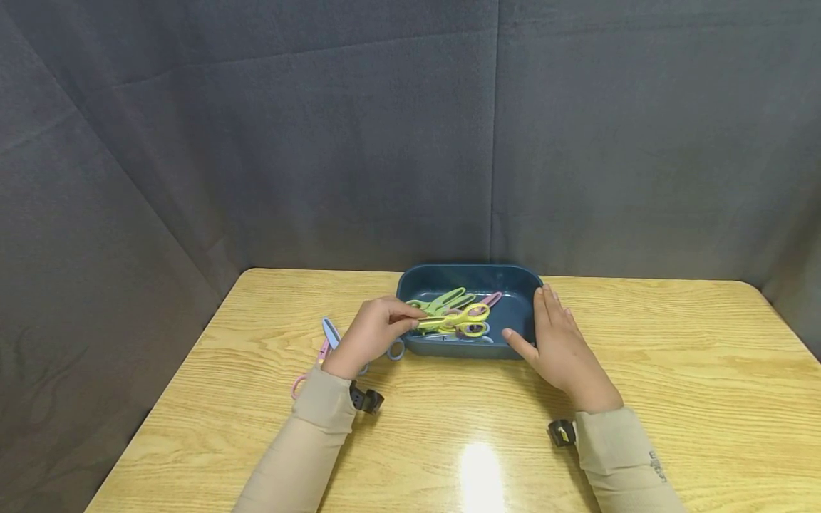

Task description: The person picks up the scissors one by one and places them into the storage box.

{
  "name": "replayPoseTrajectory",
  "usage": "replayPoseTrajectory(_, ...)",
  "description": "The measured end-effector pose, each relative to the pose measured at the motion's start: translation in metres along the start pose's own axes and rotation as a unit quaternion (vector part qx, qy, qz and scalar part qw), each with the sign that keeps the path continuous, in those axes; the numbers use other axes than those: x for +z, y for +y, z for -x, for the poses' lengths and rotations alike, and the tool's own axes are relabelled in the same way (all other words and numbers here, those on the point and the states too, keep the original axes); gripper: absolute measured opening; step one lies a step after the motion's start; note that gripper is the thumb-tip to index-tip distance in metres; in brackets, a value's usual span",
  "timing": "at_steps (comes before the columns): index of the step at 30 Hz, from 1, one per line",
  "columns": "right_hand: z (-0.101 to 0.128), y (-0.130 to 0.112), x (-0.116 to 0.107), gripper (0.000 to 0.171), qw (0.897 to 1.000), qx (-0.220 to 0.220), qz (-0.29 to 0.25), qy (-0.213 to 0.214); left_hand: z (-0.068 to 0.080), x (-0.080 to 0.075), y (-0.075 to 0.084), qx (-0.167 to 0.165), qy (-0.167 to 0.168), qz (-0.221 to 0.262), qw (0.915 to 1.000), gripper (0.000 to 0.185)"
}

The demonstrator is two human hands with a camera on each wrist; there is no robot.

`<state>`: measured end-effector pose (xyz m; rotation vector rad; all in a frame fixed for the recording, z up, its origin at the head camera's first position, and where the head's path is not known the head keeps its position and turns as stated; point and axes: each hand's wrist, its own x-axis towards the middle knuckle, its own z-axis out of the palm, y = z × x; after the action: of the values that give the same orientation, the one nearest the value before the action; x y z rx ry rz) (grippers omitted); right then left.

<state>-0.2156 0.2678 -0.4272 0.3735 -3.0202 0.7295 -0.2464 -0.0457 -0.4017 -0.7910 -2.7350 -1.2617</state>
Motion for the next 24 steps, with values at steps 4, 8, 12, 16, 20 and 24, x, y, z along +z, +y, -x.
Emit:
replayPoseTrajectory(4,0.0005,-0.0001,-0.0001,0.099,1.000,0.003,-0.001,-0.003,0.0000,0.0028,-0.0011,-0.005,-0.011,-0.005,0.9999,0.022)
replayPoseTrajectory(8,0.0005,-0.0005,-0.0006,0.099,1.000,0.002,-0.001,-0.001,-0.0005,0.0038,-0.0007,-0.009,-0.013,-0.020,0.9997,0.022)
replayPoseTrajectory(12,0.0003,-0.0010,-0.0012,0.099,1.000,0.003,0.002,0.000,-0.0010,0.0040,0.0018,0.006,-0.015,-0.055,0.9984,0.021)
replayPoseTrajectory(16,0.0004,-0.0010,-0.0014,0.099,1.000,0.005,0.003,-0.003,-0.0014,0.0053,0.0029,0.028,-0.010,-0.093,0.9952,0.018)
replayPoseTrajectory(20,0.0002,-0.0008,-0.0011,0.099,1.000,0.004,0.001,-0.007,-0.0010,0.0067,0.0034,0.041,-0.012,-0.119,0.9920,0.017)
replayPoseTrajectory(24,0.0001,-0.0004,-0.0009,0.099,1.000,0.003,-0.001,-0.012,-0.0006,0.0076,0.0047,0.042,-0.021,-0.135,0.9897,0.018)
